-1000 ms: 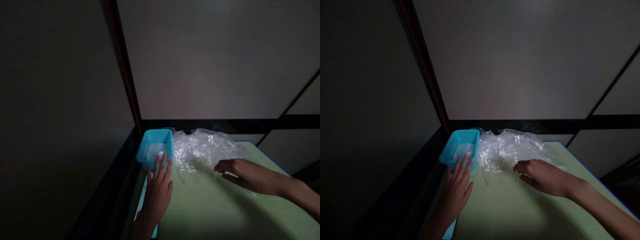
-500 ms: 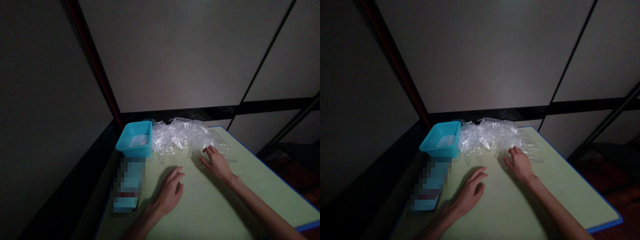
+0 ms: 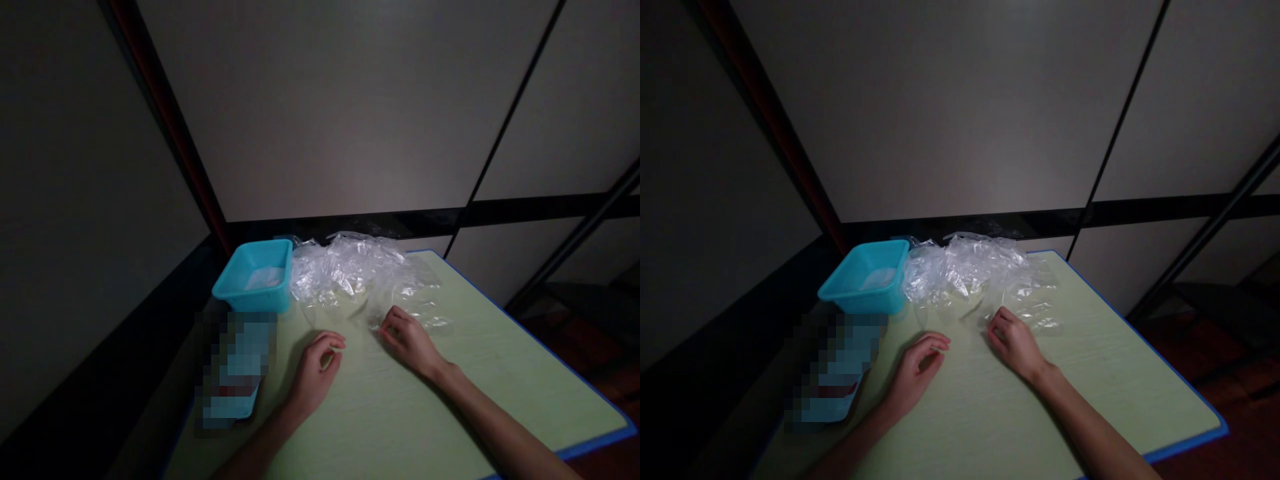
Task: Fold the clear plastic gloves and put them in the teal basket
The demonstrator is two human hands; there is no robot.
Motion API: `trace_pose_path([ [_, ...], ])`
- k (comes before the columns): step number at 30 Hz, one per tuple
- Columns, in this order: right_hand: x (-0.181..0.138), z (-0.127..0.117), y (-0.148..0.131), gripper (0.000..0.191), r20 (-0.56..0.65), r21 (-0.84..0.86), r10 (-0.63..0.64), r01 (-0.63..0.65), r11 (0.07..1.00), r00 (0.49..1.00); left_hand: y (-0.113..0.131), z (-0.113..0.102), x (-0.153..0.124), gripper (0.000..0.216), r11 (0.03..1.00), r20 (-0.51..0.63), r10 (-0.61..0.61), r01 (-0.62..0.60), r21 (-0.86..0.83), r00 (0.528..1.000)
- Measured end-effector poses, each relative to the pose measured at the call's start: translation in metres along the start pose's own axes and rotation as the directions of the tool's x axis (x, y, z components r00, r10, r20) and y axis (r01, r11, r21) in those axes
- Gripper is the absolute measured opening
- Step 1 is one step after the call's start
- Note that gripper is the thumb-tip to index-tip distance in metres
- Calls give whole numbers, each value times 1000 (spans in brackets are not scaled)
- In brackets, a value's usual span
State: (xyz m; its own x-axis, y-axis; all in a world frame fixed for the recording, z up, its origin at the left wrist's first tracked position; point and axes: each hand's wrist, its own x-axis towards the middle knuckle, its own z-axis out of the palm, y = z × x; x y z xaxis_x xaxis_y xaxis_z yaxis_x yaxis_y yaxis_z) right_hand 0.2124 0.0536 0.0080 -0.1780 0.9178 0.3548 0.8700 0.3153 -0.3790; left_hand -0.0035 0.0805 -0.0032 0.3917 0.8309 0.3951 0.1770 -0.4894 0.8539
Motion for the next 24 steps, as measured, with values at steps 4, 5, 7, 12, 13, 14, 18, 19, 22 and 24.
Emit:
trace_pose_path([
  [4, -6, -1, -18, 15, 166, 354, -274, 202, 913, 947, -1, 0, -1, 25, 1000, -68, -6, 6, 9, 998],
  [5, -7, -1, -22, 17, 186, 434, -331, 225, 873, 925, 0, 0, -1, 30, 1000, -74, -3, 4, 9, 997],
  [7, -8, -2, -25, 20, 194, 493, -374, 240, 836, 907, 0, -2, -2, 37, 1000, -60, 15, -14, 9, 998],
  [12, -6, -4, -17, 23, 160, 283, -310, 258, 924, 937, 7, -5, -5, 30, 987, 70, 116, -123, 101, 991],
  [13, -6, -5, -15, 26, 173, 231, -309, 267, 936, 935, 9, -4, -7, 27, 979, 100, 138, -151, 138, 985],
  [14, -6, -6, -14, 35, 200, 179, -314, 280, 943, 928, 11, -4, -9, 25, 967, 128, 159, -180, 178, 979],
  [18, -11, -15, -19, 71, 354, 15, -324, 342, 940, 877, 19, 1, -15, 18, 886, 247, 222, -301, 352, 943],
  [19, -12, -18, -22, 72, 377, 0, -322, 348, 938, 868, 21, 2, -16, 17, 862, 283, 220, -322, 391, 934],
  [22, -14, -26, -27, 55, 346, -25, -294, 322, 946, 891, 25, 4, -19, 22, 810, 376, 182, -356, 467, 908],
  [24, -14, -30, -24, 37, 242, -40, -249, 266, 963, 938, 28, 3, -20, 35, 791, 446, 174, -394, 469, 878],
])
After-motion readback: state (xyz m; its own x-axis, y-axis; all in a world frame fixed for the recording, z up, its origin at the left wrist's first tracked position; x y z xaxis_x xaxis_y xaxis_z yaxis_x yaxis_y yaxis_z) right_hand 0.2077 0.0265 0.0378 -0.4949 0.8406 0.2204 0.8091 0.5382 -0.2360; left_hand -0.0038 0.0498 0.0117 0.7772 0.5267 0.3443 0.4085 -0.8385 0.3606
